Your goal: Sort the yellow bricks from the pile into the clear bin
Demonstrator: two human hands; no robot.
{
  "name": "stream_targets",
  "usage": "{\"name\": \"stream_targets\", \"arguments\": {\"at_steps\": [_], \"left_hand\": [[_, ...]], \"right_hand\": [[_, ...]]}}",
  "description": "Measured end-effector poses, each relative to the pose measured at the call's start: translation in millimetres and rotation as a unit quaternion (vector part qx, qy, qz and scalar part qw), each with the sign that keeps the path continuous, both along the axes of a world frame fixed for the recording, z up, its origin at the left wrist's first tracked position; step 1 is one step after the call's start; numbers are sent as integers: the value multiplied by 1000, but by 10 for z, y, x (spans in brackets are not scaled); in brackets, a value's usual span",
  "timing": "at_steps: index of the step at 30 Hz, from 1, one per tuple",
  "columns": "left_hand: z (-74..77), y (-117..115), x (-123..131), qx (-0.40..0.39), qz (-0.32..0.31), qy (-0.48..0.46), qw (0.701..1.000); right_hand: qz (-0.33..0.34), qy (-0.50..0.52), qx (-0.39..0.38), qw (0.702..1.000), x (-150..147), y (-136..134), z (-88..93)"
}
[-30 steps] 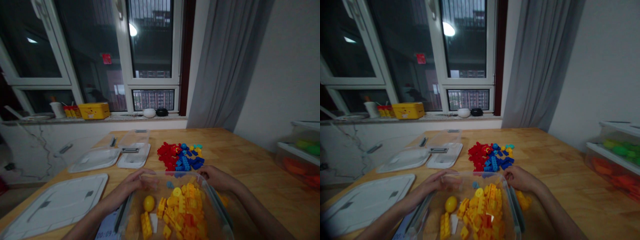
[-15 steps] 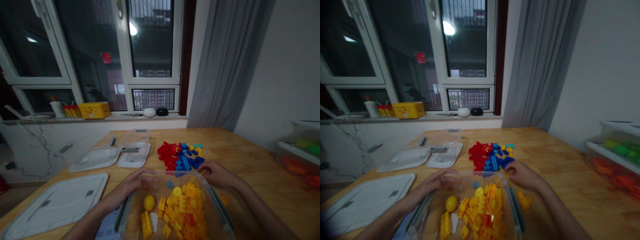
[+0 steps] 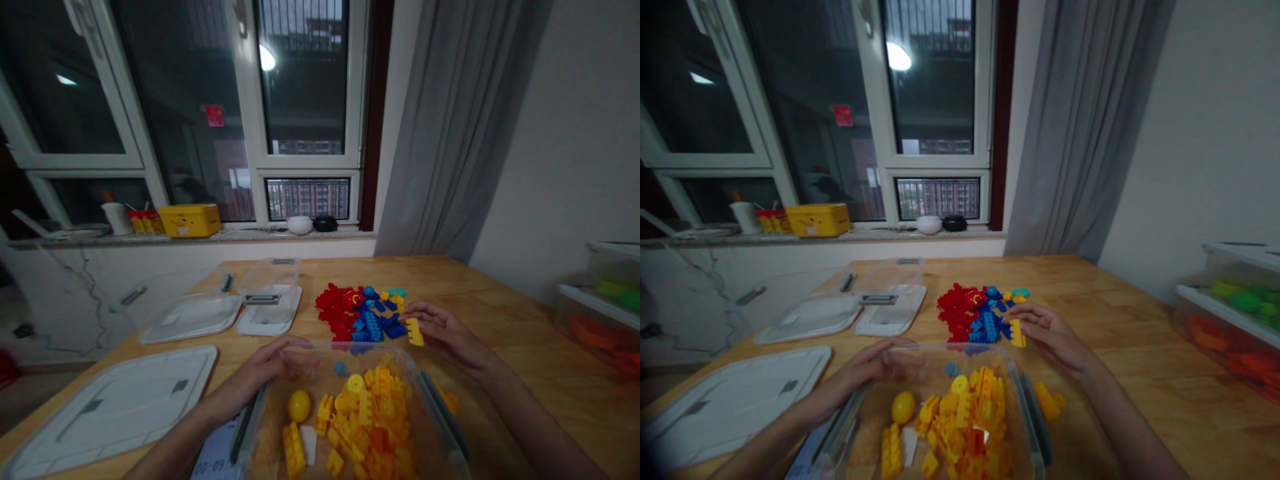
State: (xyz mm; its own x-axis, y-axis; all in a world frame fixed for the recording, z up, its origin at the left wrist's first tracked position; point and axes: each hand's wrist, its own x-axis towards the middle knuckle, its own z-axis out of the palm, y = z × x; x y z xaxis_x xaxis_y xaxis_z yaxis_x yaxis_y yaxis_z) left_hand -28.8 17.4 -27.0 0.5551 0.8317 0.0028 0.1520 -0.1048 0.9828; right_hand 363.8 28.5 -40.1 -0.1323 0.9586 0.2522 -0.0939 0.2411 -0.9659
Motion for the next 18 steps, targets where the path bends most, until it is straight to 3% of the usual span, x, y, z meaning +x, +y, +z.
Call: {"name": "stream_targets", "arguments": {"at_steps": [6,14,18], "left_hand": [[18,-15,21,-2,9,-3,1000],[-61,35,-40,8,-7,-4,1000],[-24,14,-26,2,-4,1,1000]], "right_hand": [[151,-5,-40,988,-140,-131,-29],[168,-19,-53,984,-243,-144,-59],[166,-29,-33,985,-234,-158,-1]]}}
